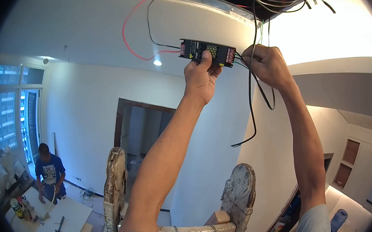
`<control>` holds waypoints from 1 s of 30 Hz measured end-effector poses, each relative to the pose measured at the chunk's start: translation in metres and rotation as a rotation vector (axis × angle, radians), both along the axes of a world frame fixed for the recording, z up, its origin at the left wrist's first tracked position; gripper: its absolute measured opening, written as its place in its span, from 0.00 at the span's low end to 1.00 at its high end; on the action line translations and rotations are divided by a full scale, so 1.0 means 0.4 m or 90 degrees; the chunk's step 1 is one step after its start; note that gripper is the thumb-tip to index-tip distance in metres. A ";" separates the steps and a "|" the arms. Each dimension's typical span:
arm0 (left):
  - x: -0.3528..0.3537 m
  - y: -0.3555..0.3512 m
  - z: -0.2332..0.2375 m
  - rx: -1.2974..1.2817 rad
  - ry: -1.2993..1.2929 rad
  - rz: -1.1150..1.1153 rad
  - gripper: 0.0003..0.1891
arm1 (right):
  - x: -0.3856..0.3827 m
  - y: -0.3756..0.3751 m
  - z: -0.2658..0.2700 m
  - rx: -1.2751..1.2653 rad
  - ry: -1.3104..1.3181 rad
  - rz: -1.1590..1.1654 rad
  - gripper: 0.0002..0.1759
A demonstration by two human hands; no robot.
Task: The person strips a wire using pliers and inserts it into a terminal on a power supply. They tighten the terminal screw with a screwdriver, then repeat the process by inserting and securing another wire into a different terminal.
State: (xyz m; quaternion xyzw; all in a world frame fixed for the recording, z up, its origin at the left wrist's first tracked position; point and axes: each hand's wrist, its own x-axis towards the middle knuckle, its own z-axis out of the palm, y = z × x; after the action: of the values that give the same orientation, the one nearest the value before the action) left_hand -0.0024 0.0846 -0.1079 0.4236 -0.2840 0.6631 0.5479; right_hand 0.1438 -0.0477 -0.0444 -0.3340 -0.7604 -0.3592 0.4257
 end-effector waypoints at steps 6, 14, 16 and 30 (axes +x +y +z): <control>-0.009 -0.002 0.000 -0.026 0.041 0.012 0.14 | -0.007 0.007 -0.005 0.081 -0.067 -0.030 0.08; -0.027 -0.015 0.003 -0.044 0.057 0.021 0.14 | -0.019 0.017 0.010 0.106 -0.073 -0.036 0.08; -0.034 -0.012 0.002 -0.028 0.064 0.016 0.14 | -0.018 0.013 0.009 0.102 -0.065 -0.044 0.08; -0.033 -0.039 0.004 -0.058 0.049 0.019 0.18 | -0.023 0.021 0.014 0.067 -0.033 -0.025 0.10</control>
State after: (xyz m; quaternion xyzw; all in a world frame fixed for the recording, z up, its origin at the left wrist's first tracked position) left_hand -0.0157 0.0690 -0.1065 0.4278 -0.2260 0.6664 0.5673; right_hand 0.1345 -0.0394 -0.0387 -0.3164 -0.7448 -0.4153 0.4155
